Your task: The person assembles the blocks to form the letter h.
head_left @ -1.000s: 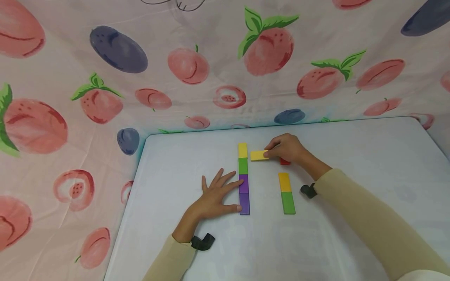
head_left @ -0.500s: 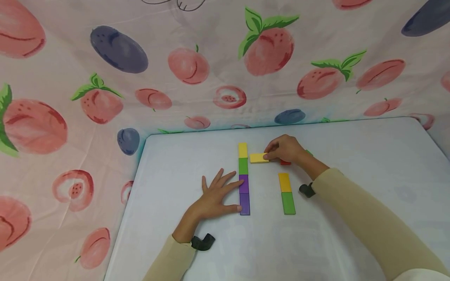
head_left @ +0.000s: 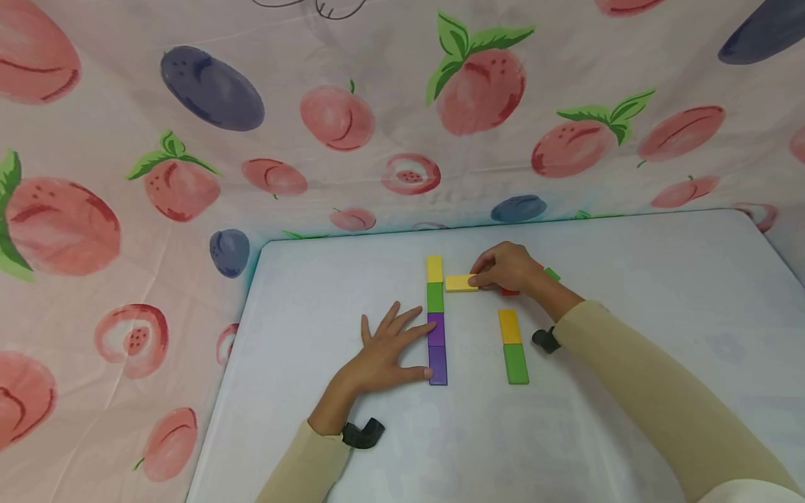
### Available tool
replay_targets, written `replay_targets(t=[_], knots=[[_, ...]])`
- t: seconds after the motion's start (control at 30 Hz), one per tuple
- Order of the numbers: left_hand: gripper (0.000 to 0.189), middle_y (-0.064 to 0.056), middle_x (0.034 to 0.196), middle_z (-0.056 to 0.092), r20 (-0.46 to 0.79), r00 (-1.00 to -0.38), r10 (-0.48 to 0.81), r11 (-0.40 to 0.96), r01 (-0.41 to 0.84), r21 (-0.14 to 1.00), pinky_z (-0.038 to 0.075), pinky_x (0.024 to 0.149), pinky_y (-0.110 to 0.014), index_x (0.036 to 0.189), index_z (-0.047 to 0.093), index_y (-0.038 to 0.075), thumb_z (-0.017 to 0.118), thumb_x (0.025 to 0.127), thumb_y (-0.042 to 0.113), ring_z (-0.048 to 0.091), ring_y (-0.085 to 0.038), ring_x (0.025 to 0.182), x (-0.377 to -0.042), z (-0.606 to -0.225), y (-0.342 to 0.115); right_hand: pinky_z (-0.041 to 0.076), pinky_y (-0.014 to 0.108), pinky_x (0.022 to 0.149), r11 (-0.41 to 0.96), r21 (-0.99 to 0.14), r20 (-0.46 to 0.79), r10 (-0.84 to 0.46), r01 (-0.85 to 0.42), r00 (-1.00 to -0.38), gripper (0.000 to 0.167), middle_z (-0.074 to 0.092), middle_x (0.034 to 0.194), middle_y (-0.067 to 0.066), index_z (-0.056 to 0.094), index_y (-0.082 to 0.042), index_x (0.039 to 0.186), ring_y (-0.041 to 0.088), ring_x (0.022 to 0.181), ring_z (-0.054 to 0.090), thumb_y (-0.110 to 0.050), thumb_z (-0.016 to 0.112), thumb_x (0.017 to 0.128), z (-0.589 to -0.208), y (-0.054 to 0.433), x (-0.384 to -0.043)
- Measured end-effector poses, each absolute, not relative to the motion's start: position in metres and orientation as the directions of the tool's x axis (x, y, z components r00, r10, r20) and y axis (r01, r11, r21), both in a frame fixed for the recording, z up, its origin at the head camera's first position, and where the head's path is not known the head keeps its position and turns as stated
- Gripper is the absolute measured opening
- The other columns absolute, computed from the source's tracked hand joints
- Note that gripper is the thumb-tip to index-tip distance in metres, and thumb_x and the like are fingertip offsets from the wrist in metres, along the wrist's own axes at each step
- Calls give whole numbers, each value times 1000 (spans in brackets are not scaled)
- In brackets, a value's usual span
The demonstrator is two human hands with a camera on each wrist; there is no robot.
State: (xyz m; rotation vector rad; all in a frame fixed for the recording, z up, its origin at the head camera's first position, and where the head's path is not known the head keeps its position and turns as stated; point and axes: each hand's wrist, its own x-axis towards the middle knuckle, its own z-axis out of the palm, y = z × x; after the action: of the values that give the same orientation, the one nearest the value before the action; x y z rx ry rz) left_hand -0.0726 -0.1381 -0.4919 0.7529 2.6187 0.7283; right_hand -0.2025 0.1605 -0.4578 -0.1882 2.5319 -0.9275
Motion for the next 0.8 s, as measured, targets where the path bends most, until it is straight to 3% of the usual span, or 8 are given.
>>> replay_targets(t=[0.23, 0.37, 0.8], knots=[[80, 5, 172, 18, -151, -810, 567, 727, 406, 554, -16, 110, -80, 158, 38, 38, 70, 88, 61, -3, -32, 161, -73, -492, -138, 52, 37, 89, 775, -632, -355, -265, 21, -896, 27, 78, 96, 1, 79, -15, 107, 21, 96, 66, -35, 80, 89, -459, 159, -202], [80, 5, 172, 18, -150, -810, 567, 726, 405, 556, -16, 110, -80, 158, 38, 38, 70, 88, 61, -3, -32, 161, -73, -492, -138, 52, 35, 86, 778, -628, -357, -262, 23, -897, 28, 77, 92, 0, 79, -14, 107, 18, 87, 68, -35, 80, 89, -458, 158, -202], [80, 6, 172, 18, -153, -811, 564, 729, 403, 553, -16, 110, -80, 157, 38, 39, 70, 88, 62, -4, -31, 161, -73, -493, -138, 52, 29, 79, 765, -644, -353, -275, 19, -894, 29, 77, 88, 0, 80, -14, 108, 14, 81, 70, -35, 80, 89, -459, 158, -203]])
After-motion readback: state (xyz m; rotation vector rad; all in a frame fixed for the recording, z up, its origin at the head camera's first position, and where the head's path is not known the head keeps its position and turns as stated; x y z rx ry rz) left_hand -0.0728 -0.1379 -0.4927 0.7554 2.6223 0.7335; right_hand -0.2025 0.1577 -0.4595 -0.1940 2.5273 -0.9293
